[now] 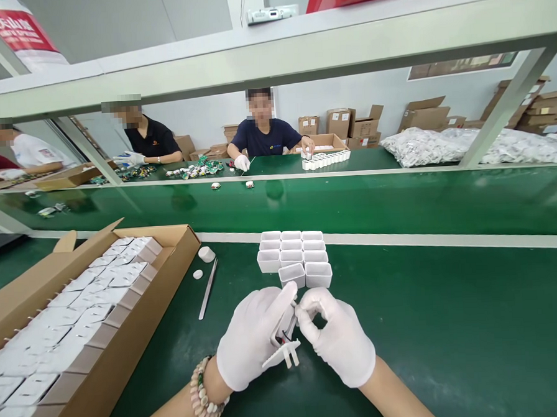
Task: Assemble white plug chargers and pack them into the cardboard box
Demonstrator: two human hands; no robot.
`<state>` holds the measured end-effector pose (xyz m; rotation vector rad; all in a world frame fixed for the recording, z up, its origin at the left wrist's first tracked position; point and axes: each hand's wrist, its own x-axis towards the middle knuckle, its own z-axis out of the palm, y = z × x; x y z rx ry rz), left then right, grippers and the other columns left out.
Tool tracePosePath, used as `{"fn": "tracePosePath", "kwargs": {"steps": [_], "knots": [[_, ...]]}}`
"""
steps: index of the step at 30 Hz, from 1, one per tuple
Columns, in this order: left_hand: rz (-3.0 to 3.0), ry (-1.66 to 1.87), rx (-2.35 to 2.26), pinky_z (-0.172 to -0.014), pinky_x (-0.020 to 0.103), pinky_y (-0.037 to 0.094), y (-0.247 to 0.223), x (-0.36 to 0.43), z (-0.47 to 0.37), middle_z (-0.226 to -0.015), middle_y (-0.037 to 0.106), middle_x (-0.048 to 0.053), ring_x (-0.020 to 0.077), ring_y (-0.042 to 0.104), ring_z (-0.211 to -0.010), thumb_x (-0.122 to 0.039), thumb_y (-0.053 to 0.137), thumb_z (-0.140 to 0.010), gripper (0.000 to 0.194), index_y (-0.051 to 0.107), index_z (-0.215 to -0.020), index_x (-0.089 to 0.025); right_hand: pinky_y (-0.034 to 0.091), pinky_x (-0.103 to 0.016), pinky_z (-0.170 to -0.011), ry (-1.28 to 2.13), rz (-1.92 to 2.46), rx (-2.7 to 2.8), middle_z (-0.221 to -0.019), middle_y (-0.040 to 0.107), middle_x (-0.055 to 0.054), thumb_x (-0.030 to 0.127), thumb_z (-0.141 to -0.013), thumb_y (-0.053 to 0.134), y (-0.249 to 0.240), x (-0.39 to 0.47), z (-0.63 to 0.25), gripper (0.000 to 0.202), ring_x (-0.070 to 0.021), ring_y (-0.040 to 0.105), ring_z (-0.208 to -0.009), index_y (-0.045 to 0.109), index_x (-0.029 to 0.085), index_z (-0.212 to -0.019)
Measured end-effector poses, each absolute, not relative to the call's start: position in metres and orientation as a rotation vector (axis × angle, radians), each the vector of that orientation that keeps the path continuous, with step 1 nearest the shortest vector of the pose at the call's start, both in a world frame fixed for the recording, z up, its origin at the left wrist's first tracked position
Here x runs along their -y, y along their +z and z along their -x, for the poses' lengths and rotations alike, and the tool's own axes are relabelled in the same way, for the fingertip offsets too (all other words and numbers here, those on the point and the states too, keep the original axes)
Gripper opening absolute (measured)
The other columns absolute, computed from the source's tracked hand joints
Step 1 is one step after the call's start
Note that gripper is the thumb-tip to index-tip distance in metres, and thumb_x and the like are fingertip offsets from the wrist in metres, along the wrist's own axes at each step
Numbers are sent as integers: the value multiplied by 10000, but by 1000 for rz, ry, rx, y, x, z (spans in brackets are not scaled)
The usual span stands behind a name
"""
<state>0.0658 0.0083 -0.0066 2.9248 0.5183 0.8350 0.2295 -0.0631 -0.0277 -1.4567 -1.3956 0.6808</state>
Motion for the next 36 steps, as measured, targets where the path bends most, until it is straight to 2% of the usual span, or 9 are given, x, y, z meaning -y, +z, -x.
{"fn": "tracePosePath", "kwargs": {"steps": [10, 14, 16, 21, 25, 26, 28, 31, 36], "knots": [[-2867, 785, -489, -682, 420, 490, -11, -8, -65, -1071, 608, 137, 272, 576, -885, -393, 439, -901, 674, 98, -1439, -172, 517, -319, -626, 580, 1437, 1434, -752, 645, -11, 290, -896, 498, -38, 64, -230, 90, -174, 645, -669, 465, 249, -823], [-2728, 783, -476, -700, 420, 490, -13, -10, -65, -1057, 603, 120, 257, 567, -863, -491, 325, -918, 663, 52, -1454, -213, 513, -304, -641, 705, 1371, 1408, -744, 616, 3, 311, -892, 539, -29, 63, -234, 106, -159, 628, -675, 473, 244, -842], [-2701, 799, -458, -685, 405, 489, -12, -12, -64, -1047, 605, 114, 251, 563, -847, -508, 329, -911, 686, 31, -1457, -220, 518, -302, -681, 832, 1281, 1424, -796, 608, -2, 310, -878, 570, -21, 61, -237, 116, -156, 621, -724, 478, 238, -873], [-2880, 776, -386, -665, 385, 484, -6, -13, -65, -1001, 617, 113, 247, 577, -817, -463, 432, -895, 748, 7, -1446, -189, 509, -344, -743, 1084, 1107, 1431, -889, 571, -19, 266, -865, 564, -12, 54, -241, 140, -164, 590, -778, 450, 222, -933], [-3103, 643, -413, -608, 338, 456, -5, -12, -70, -969, 633, 81, 232, 593, -786, -142, 434, -849, 677, 77, -1419, -217, 455, -336, -652, 929, 1294, 1511, -776, 505, 13, 207, -822, 555, -16, 54, -239, 158, -158, 510, -684, 400, 227, -843], [-3117, 619, -417, -596, 330, 448, -5, -12, -71, -951, 635, 75, 228, 591, -769, -119, 426, -836, 677, 93, -1418, -218, 441, -338, -646, 891, 1337, 1524, -762, 495, 17, 206, -821, 547, -16, 54, -239, 151, -158, 492, -672, 399, 227, -842], [-3047, 628, -395, -594, 334, 452, -7, -14, -71, -927, 632, 76, 226, 581, -749, -231, 458, -860, 685, 84, -1434, -208, 437, -357, -681, 961, 1289, 1486, -806, 514, 0, 230, -846, 503, -14, 55, -241, 89, -172, 500, -713, 429, 221, -894], [-2761, 766, -354, -658, 372, 486, -10, -17, -68, -948, 620, 83, 236, 573, -800, -391, 495, -853, 769, 57, -1462, -219, 447, -395, -765, 1252, 1057, 1296, -905, 546, -31, 275, -878, 445, -5, 56, -247, 165, -203, 539, -827, 469, 218, -1030], [-2270, 786, -285, -882, 394, 501, -13, -20, -66, -1179, 566, 98, 222, 583, -1006, -200, 600, -778, 833, 142, -1469, -283, 454, -413, -837, 1381, 1025, 1257, -1102, 555, -61, 328, -812, 635, 4, 57, -248, 450, -234, 545, -970, 457, 255, -1218]]}}
